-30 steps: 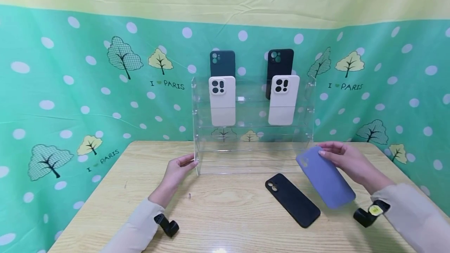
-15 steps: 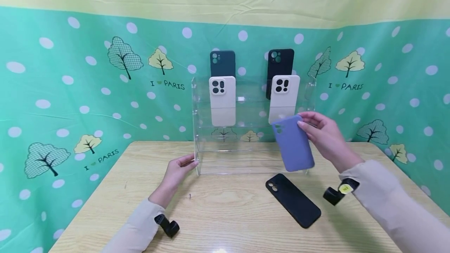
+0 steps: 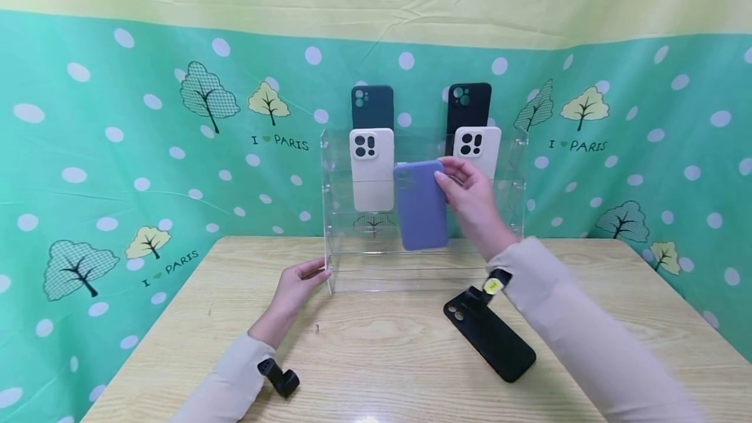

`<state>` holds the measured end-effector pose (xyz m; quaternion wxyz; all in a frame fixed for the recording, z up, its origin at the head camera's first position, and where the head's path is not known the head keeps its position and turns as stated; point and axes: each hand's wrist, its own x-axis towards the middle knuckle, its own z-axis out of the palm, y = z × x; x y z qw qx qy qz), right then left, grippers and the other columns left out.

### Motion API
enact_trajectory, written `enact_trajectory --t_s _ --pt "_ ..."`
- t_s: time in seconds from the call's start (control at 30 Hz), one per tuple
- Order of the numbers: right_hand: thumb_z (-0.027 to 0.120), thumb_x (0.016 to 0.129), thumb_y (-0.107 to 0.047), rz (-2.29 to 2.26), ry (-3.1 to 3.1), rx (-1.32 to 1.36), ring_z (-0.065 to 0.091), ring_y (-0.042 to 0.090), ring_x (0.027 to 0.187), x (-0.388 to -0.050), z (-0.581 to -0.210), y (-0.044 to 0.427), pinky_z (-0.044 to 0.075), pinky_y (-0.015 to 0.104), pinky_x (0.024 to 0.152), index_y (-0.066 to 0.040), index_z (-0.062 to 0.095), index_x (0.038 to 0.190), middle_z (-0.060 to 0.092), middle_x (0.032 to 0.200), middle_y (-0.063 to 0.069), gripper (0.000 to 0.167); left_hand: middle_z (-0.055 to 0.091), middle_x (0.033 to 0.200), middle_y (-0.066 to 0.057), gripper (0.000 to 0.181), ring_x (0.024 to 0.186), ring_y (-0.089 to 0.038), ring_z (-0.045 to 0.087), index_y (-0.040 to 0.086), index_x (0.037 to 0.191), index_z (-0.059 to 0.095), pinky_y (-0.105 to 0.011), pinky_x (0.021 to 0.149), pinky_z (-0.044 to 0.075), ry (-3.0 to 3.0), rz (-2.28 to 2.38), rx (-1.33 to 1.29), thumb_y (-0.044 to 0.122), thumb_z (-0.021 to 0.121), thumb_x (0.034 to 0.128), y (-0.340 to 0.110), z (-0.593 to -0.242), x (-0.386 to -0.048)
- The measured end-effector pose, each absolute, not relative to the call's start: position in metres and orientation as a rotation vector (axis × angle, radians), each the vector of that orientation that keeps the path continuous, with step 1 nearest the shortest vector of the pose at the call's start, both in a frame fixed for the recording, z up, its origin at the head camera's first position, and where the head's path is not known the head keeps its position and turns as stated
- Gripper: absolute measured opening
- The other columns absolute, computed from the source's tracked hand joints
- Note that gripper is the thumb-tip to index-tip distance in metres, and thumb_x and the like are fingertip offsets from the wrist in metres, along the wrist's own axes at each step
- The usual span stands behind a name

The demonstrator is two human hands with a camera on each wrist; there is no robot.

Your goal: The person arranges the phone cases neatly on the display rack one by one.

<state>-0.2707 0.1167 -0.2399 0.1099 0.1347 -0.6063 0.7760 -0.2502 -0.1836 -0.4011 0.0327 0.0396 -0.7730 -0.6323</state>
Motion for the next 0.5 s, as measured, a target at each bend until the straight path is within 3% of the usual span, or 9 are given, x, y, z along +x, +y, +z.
enact_trajectory --t_s 0.5 --pt "0.059 0.09 0.003 2.164 -1.6 0.519 0.059 0.011 0.085 -0.305 -0.231 0.052 0.053 0.02 0.073 0.003 0.056 0.113 0.064 0.092 -0.002 0.023 0.063 0.119 -0.017 0.038 0.107 -0.024 0.062 -0.001 0.121 0.06 -0.029 0.092 0.051 -2.396 -1.94 0.123 0.009 0.068 0.0852 -0.185 -0.401 -0.251"
